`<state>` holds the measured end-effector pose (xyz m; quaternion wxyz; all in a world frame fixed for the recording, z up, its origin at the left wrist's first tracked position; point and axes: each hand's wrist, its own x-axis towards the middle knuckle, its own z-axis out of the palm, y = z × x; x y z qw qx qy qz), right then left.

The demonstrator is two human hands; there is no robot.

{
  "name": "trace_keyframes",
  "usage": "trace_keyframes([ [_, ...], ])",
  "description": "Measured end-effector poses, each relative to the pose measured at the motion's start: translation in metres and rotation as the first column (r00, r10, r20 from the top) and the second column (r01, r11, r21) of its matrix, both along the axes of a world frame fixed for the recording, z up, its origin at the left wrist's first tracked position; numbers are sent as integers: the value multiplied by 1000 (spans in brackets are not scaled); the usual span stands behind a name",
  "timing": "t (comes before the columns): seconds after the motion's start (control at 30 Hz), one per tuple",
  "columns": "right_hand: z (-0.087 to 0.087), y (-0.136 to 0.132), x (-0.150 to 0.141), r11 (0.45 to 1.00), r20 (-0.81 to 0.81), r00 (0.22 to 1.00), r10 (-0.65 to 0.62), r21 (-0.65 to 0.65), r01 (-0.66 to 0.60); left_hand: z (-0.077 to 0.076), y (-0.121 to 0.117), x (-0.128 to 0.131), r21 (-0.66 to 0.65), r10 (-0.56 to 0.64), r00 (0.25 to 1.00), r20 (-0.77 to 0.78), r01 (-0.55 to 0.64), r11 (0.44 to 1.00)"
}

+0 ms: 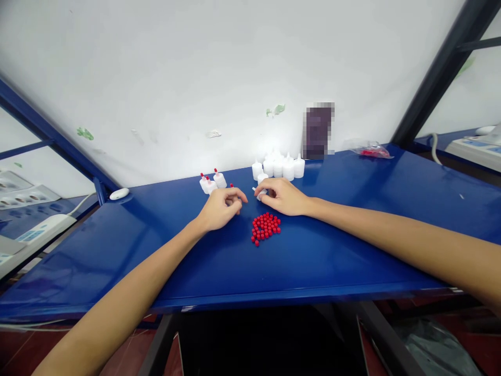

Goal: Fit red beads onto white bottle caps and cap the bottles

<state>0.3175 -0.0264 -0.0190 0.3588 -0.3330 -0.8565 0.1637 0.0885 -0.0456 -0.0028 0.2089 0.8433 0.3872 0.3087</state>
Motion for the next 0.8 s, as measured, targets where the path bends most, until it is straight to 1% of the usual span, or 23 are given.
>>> trace_keyframes([
  [0.1, 0, 1, 0, 1000, -33, 999, -13, 4, 13, 1, -6, 4, 41, -66, 996, -67, 69, 997],
  [0.2, 0, 1, 0, 999, -59, 998, -20, -27, 19, 3, -10, 4, 98, -124, 982, -146, 139, 986],
  [0.3, 2, 2, 2, 992, -64, 998, 13, -124, -21, 4, -12, 3, 162, -196, 931, -309, 255, 953],
  [0.4, 3, 4, 3, 972, -80, 996, 38, -230, -55, 2, -13, 3, 174, -252, 870, -423, 351, 920],
  [0.5, 4, 6, 4, 956, -123, 992, 21, -287, -55, 2, -14, 4, 167, -260, 846, -466, 372, 913],
  [0.63, 4, 5, 3, 947, -160, 987, 2, -316, -54, 4, -14, 6, 155, -249, 822, -512, 373, 915],
  [0.7, 4, 4, 2, 947, -173, 985, -14, -319, -42, 4, -14, 6, 157, -246, 823, -511, 371, 915],
  [0.8, 4, 4, 3, 949, -173, 984, -38, -314, -18, 1, -12, 5, 160, -236, 846, -478, 348, 924],
])
